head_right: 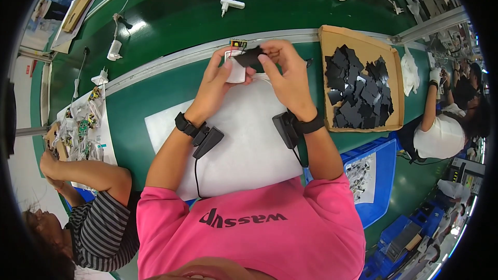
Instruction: The person assembles power adapters by picking up a plastic housing and a circuit board, fitting the board into the housing, and pressing a black cover onto the assembly. Each completed unit is then placed onto the green conveyor belt.
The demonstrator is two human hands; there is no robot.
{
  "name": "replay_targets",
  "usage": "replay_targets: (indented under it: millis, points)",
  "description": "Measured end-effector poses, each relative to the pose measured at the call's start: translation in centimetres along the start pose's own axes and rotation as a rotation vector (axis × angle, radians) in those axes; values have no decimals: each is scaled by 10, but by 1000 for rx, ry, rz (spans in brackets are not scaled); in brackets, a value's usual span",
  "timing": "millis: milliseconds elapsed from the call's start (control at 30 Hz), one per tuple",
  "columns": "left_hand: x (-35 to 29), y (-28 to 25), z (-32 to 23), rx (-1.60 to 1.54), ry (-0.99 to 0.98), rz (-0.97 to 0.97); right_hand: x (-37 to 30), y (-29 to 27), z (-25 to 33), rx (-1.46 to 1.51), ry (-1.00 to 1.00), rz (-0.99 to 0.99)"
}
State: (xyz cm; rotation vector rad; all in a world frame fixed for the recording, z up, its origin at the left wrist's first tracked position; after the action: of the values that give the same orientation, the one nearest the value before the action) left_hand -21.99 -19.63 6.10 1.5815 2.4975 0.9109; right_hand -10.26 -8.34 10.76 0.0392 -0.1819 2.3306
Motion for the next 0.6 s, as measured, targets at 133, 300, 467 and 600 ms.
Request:
replay_targets:
  millis: [133,300,467,600]
  points:
    - [-2,-6,3,40,-3,60,-3,7,1,-235,-61,160]
    - [-4,-1,-2,235,99,100,-9,16,5,-325,-121,138]
    - [-6,-3,1,190,67,52,-9,11,5,-578,-241,131]
    - [-7,-1,0,302,54,82,-5,12,18,-806,-394,68]
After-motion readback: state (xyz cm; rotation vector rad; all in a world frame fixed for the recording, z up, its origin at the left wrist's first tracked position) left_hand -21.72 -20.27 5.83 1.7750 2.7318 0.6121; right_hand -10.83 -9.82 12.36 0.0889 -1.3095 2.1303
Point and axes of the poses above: each hand's wrist, its own x-axis towards the middle knuckle, its own y-axis out of the palm, z = x × y, the point moved 2 cm from there along x, towards the middle knuckle, and after that the axes turned 14 degrees about y, right-handed, at the moved point
